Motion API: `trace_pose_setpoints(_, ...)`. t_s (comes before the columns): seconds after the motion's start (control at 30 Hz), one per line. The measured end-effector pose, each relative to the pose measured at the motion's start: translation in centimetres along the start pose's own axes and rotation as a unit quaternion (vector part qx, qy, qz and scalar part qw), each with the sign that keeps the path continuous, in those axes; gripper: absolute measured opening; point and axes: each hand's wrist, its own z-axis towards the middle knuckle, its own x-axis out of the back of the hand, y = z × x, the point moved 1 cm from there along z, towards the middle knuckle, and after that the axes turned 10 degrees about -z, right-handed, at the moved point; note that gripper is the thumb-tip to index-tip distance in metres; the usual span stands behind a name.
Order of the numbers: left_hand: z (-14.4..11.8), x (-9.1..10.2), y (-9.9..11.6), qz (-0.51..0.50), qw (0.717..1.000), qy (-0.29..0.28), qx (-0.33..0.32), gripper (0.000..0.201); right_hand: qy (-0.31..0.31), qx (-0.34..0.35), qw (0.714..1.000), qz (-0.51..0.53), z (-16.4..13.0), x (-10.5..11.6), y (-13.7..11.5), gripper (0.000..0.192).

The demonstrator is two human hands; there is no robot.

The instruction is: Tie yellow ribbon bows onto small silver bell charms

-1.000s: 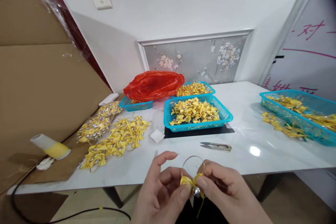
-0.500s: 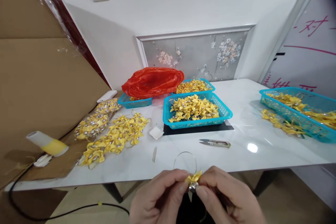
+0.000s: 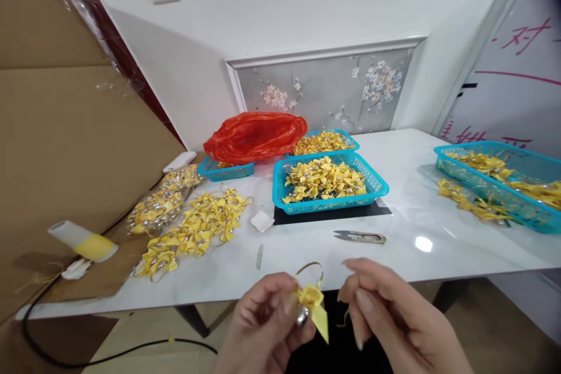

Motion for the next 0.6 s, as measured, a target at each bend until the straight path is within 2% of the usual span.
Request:
trace_pose_setpoints(0.1, -0.1, 0.4, -0.1, -0.114, 0.990, 0.010, 0.079, 0.032, -0.010, -0.028, 0.999, 0.023, -0.1, -0.5, 0.2, 0.014)
trace_pose_setpoints(0.2, -0.1, 1.0, -0.5, -0.219, 0.965, 0.001, 0.147, 0.030, -0.052, 0.048, 0.997, -0.035, 0.3, -0.8, 0.1, 0.020)
trace_pose_setpoints(0.27, 0.1, 1.3, -0.8, -0.265, 0.948, 0.001, 0.175, 0.024, -0.042, 0.115, 0.989, -0.086, 0.7, -0.9, -0.3, 0.022)
trace_pose_setpoints(0.33, 0.3, 1.4, -1.0, -0.298, 0.936, 0.017, 0.186, 0.028, -0.026, 0.155, 0.979, -0.129, 1.2, -0.9, -0.6, 0.019)
trace_pose_setpoints(0.47, 0.4, 1.1, -1.2, -0.356, 0.912, 0.056, 0.194, 0.040, -0.011, 0.190, 0.964, -0.187, 1.5, -1.4, -1.0, 0.018)
trace_pose_setpoints(0.6, 0.2, 1.0, -1.1, -0.363, 0.908, 0.066, 0.197, 0.046, -0.004, 0.214, 0.951, -0.224, 1.2, -2.2, -0.9, 0.022)
